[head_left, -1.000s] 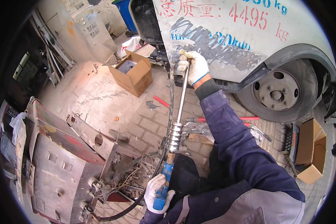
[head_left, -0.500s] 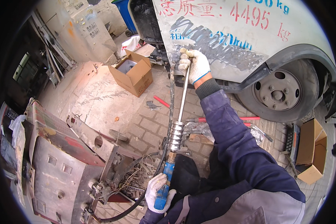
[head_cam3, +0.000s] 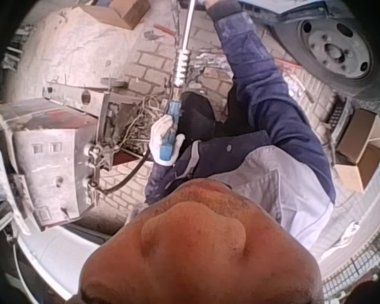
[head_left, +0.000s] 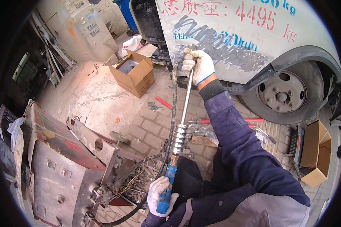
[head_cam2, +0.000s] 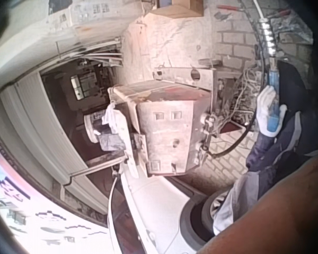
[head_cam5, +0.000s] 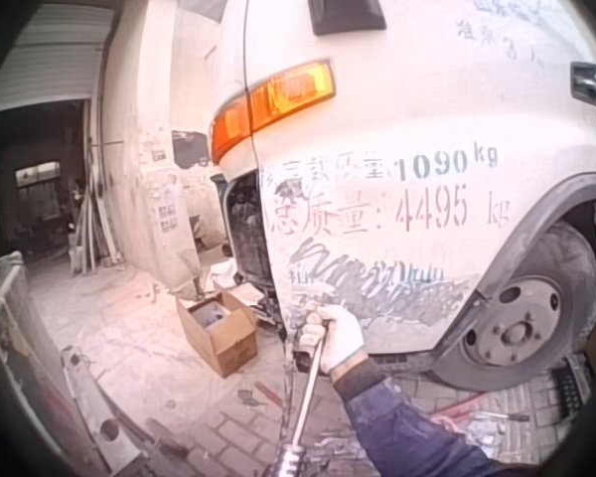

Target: The person uses a pneumatic rivet gun to fasten a metal strip to the lower edge of a white truck's front bumper. They then use a hammer to tap the strip into place and a power sander to smooth the repaired area.

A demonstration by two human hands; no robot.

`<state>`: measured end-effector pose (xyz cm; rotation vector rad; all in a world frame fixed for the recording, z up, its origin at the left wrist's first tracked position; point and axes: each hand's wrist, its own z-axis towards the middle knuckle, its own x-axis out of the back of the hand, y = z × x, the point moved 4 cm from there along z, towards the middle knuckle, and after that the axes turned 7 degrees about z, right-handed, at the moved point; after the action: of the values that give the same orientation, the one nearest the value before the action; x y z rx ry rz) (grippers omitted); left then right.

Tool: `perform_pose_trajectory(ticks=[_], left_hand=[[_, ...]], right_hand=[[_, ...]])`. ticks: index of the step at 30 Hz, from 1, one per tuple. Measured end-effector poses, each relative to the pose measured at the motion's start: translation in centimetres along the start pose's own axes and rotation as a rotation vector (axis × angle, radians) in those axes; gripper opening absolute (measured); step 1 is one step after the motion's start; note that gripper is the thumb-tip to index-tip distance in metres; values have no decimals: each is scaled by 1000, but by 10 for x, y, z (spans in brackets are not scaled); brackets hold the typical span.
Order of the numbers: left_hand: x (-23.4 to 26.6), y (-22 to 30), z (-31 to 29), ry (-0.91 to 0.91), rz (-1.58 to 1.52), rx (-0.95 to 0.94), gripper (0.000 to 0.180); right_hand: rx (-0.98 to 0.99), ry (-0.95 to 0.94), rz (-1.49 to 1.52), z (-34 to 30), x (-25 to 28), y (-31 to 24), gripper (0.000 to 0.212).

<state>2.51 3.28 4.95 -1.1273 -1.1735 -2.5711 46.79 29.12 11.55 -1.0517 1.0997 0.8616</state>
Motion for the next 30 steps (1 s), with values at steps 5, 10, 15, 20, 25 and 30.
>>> perform_pose_trajectory(ticks=[5, 10, 15, 20, 25, 30], left_hand=[[2, 3, 6, -82, 6, -4, 55], [4, 5, 11, -112, -2, -24, 49], [3, 5, 10, -76, -51, -6, 47], [3, 3, 9, -55, -81, -12, 47], [4, 0, 9, -55, -69, -32, 48], [5, 0, 5, -43, -66, -41, 53]], right_hand=[[-23, 0, 51, 1, 1, 0, 22], [-28, -9, 32, 1, 0, 0, 22], [22, 20, -35, -6, 2, 2, 21], [0, 37, -108, -21, 6, 8, 22], [-31, 48, -178, -37, 8, 16, 22], [-21, 57, -248, -45, 9, 21, 22]])
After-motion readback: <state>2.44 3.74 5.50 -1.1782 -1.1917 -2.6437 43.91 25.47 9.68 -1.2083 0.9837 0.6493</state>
